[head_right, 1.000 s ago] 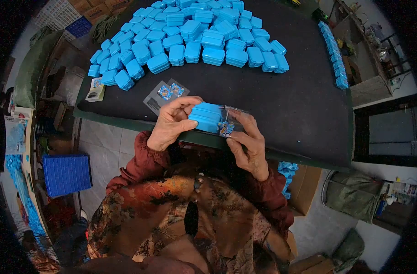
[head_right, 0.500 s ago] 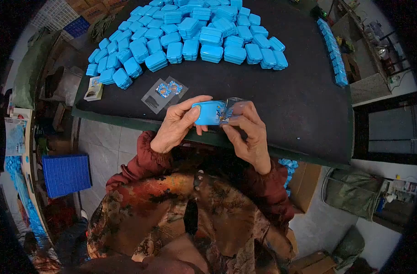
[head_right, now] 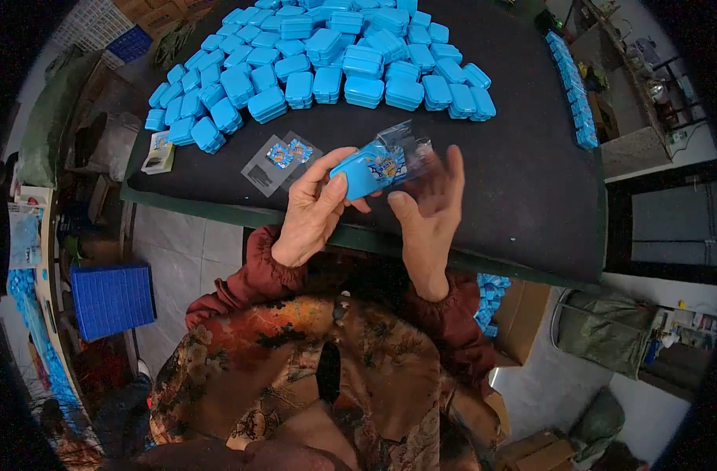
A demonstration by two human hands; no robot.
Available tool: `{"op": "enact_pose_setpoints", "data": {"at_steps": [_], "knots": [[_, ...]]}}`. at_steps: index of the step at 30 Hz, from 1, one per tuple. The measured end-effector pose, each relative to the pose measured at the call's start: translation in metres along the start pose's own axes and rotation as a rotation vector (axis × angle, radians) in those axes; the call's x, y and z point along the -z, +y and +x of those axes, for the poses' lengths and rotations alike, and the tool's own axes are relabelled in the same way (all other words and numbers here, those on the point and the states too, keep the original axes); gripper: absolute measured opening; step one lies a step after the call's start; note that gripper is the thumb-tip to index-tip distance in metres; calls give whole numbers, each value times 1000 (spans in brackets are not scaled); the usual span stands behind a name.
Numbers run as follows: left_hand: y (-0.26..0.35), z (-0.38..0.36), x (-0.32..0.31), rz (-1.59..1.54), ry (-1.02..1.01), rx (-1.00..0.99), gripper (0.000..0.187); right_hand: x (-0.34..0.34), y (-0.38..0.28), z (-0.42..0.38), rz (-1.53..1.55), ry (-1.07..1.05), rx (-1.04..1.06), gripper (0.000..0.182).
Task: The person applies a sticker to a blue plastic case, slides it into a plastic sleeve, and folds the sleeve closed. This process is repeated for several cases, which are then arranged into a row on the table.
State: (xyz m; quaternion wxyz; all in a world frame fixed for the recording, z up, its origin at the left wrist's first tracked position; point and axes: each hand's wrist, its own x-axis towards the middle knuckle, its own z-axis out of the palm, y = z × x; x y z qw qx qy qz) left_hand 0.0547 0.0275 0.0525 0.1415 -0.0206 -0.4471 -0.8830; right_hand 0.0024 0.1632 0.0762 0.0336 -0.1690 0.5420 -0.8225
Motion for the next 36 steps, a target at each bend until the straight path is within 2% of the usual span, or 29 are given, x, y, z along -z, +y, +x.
{"op": "enact_pose_setpoints", "data": {"at_steps": [1, 3, 7, 9, 12, 16, 19, 22, 24, 25, 27, 28, 30, 36], "knots": [[-4, 0, 1, -2, -1, 2, 42, -2, 1, 0, -2, 2, 0, 75], [-8, -3, 1, 42, -79, -13, 45, -4, 4, 0, 113, 14, -236, 71], [-1, -6, 2, 229, -109, 29, 55, -2, 5, 2, 240, -4, -328, 64], [-7, -7, 3, 164, -107, -124, 64, -6, 3, 1, 225, -120, -451, 53], [-9, -8, 3, 118, -63, -129, 70, -6, 8, -2, 258, -127, -491, 43], [-9, -8, 1, 137, -5, -165, 70, -2, 9, -4, 273, -133, -511, 41], [-1, -6, 6, 299, 32, -176, 68, 1, 14, -7, 260, -133, -490, 39], [-6, -4, 12, 457, -26, -277, 70, -1, 17, -9, 409, -155, -587, 40], [-1, -2, 21, 951, -45, -388, 79, 2, 18, -9, 467, -147, -678, 38], [3, 0, 24, 951, -45, -388, 79, 5, 19, -10, 467, -148, -678, 38], [13, 6, 26, 1045, -185, -504, 92, 11, 20, -11, 350, -248, -682, 38], [19, 8, 26, 1045, -187, -502, 92, 11, 19, -12, 351, -246, -683, 38], [32, 13, 23, 1027, -383, -445, 95, 8, 14, -13, 239, -285, -689, 42], [46, 24, 22, 1107, -621, -407, 89, 2, 5, -14, 72, -339, -734, 54]]}}
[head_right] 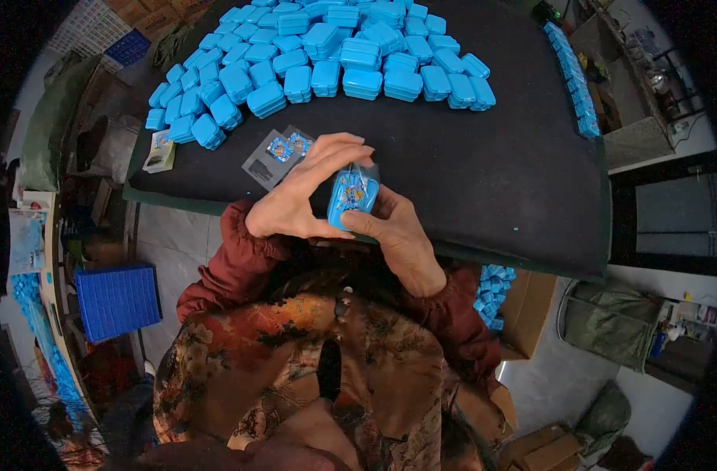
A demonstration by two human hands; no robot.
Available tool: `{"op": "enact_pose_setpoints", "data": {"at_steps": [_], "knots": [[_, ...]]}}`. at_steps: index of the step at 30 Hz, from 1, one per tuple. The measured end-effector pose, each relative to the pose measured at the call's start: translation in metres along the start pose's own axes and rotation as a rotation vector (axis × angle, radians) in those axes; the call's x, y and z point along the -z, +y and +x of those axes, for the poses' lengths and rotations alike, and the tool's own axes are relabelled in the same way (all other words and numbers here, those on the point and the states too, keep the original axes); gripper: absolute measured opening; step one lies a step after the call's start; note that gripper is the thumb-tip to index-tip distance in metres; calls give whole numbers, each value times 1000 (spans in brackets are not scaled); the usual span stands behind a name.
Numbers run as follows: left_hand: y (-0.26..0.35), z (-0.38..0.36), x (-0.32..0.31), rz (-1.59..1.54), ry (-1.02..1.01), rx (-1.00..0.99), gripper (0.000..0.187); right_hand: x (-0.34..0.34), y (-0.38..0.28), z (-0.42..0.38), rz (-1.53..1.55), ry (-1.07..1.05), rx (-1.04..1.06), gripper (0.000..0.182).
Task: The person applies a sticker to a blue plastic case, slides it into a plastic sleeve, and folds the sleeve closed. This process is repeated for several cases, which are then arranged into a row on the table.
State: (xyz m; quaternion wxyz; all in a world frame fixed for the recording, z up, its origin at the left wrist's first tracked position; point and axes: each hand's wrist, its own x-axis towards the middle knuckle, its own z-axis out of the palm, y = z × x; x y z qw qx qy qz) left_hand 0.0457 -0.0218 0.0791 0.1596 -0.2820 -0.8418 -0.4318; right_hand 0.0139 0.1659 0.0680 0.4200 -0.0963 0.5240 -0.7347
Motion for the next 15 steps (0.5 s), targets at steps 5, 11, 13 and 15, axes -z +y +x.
{"op": "enact_pose_setpoints", "data": {"at_steps": [5, 11, 13, 15], "knots": [[2, -5, -6, -142, 108, 29, 78, -2, 2, -3, 26, -29, 27, 57], [-3, -11, -20, -438, 288, 85, 74, -3, 12, -1, 258, -109, 55, 52], [-2, -12, -17, -421, 279, 84, 74, -2, 11, 0, 280, -119, 61, 50], [2, -12, -12, -230, 173, 137, 75, 0, 5, -1, 275, -85, 69, 48]]}}
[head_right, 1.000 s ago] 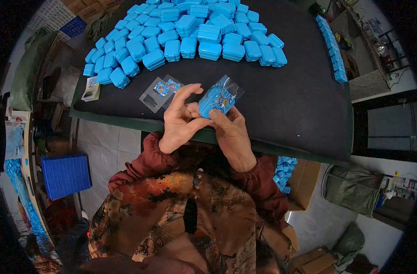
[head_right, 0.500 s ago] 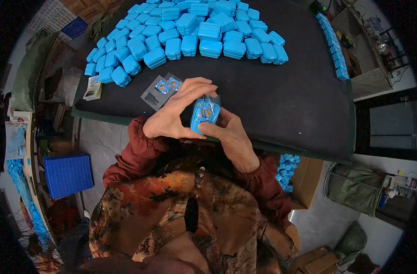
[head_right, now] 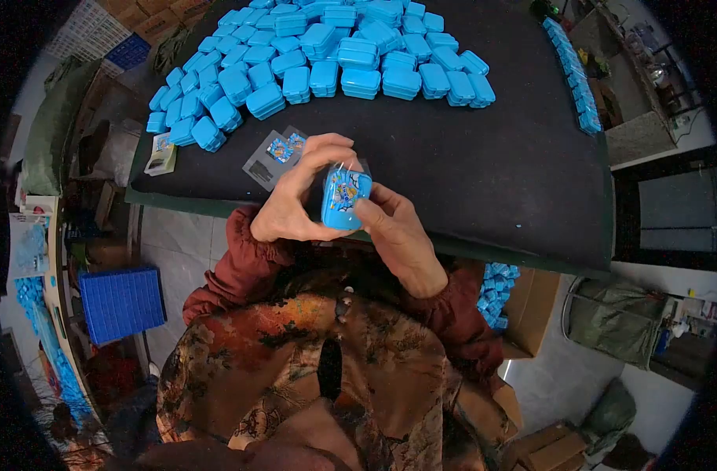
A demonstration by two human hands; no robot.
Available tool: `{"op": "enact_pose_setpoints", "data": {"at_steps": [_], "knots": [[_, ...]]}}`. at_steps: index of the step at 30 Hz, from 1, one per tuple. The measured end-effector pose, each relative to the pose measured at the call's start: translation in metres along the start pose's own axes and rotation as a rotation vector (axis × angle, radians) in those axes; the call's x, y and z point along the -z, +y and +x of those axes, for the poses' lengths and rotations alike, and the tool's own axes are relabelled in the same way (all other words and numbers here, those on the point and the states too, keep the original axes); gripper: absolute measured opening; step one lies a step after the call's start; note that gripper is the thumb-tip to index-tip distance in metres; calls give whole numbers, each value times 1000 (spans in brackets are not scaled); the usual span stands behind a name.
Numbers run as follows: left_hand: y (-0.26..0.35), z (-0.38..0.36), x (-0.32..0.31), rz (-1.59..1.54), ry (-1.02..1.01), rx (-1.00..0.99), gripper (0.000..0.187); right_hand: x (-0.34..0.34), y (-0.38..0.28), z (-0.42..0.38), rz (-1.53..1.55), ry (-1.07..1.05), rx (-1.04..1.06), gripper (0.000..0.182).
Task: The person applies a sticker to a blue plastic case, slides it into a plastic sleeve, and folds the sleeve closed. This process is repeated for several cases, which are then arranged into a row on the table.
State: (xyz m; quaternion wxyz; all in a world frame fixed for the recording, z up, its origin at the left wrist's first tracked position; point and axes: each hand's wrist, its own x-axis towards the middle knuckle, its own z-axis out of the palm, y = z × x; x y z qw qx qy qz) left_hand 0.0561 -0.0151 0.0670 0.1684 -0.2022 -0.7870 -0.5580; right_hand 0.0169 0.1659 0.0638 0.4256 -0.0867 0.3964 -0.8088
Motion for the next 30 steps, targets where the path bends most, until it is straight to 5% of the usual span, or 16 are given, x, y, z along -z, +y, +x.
{"op": "enact_pose_setpoints", "data": {"at_steps": [7, 13, 15, 21, 30], "knots": [[12, 8, 5, 198, -3, -113, 84, -2, 0, -4, -160, 85, 57, 39], [15, 1, 2, 205, 129, -78, 91, -5, 10, -3, 55, 47, 83, 33], [9, -7, -4, 119, 322, 25, 89, -4, 9, -1, 33, 34, 128, 33], [-8, -28, -22, -287, 377, 282, 71, -12, 12, 4, 168, 14, 97, 34], [-16, -17, -15, -460, 305, 123, 69, -13, 20, 6, 77, 11, 78, 33]]}}
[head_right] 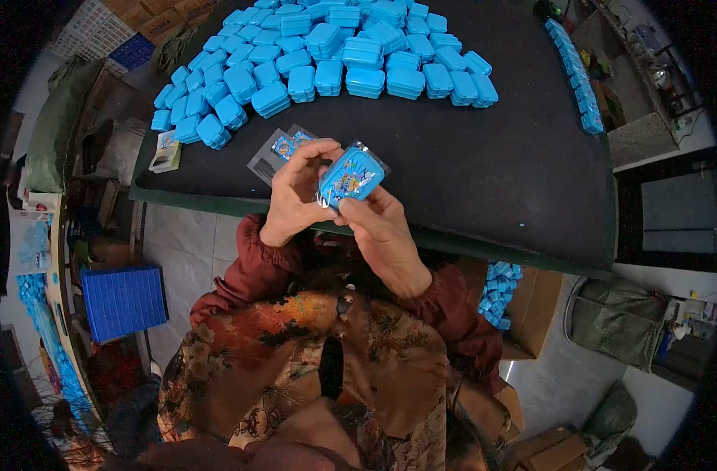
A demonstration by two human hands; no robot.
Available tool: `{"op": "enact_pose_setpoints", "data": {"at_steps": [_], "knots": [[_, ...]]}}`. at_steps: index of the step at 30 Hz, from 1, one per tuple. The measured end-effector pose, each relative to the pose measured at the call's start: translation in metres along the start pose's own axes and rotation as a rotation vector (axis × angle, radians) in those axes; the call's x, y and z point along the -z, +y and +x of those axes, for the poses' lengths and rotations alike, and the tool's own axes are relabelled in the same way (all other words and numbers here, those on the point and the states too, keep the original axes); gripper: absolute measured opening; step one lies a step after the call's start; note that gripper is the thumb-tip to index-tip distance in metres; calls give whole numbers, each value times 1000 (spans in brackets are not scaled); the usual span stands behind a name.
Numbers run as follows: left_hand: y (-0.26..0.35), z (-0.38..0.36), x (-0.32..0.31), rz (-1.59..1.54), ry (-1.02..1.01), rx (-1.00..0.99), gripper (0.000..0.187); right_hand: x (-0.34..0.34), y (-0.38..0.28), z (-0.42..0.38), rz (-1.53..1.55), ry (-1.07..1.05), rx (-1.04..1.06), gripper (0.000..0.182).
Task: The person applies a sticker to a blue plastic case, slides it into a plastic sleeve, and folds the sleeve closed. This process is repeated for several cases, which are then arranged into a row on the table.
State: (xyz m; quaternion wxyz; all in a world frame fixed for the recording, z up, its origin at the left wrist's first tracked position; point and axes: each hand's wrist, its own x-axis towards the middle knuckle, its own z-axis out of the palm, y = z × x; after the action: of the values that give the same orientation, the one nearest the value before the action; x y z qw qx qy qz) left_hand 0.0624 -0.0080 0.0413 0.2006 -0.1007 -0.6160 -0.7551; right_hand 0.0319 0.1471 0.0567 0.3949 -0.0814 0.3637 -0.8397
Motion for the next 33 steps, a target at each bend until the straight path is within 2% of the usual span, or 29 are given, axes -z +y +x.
{"op": "enact_pose_setpoints", "data": {"at_steps": [1, 3, 4, 6, 7, 9, 10, 12, 13, 15, 16, 20, 22, 28, 31, 33], "knots": [[4, 0, -1, -1, 0, -1, 69, 0, 0, 1, -1, 0, 1, 33], [16, -4, -4, -222, 7, 132, 59, -1, 0, 2, -161, 80, 54, 32], [17, -5, -4, -222, 8, 130, 59, 0, 0, 2, -162, 79, 54, 32], [18, -5, -5, -47, 29, 262, 54, 0, 1, 3, -278, 68, 14, 34], [19, -5, -5, -46, 30, 261, 54, -2, -2, 2, -277, 67, 14, 34], [22, -4, -2, -200, 40, 348, 50, -7, -15, -1, -571, 43, -46, 35], [24, -4, 0, -198, 41, 348, 50, -6, -20, -5, -570, 42, -46, 35], [26, -3, 5, -293, -18, 345, 53, -2, -32, -14, -839, 65, 130, 32], [25, -4, 9, -294, -16, 347, 53, -4, -37, -17, -853, 165, 314, 26], [23, -5, 12, -273, -106, 346, 57, -5, -55, -24, -902, 243, 415, 23], [24, -5, 11, -278, -113, 349, 57, -3, -55, -21, -906, 207, 509, 16], [29, -4, 7, -205, -157, 341, 65, -5, -67, -20, -1061, 75, 480, 11], [30, -4, 8, -169, -152, 342, 68, -8, -70, -20, -1167, 8, 395, 10], [37, 1, 10, -117, -231, 407, 70, -3, -69, -18, -1140, -37, 242, 10], [34, 5, 14, -138, -291, 392, 66, 7, -67, -15, -1232, -132, 340, 8], [33, 7, 14, -139, -340, 356, 63, 5, -65, -15, -1189, -101, 341, 6]]}}
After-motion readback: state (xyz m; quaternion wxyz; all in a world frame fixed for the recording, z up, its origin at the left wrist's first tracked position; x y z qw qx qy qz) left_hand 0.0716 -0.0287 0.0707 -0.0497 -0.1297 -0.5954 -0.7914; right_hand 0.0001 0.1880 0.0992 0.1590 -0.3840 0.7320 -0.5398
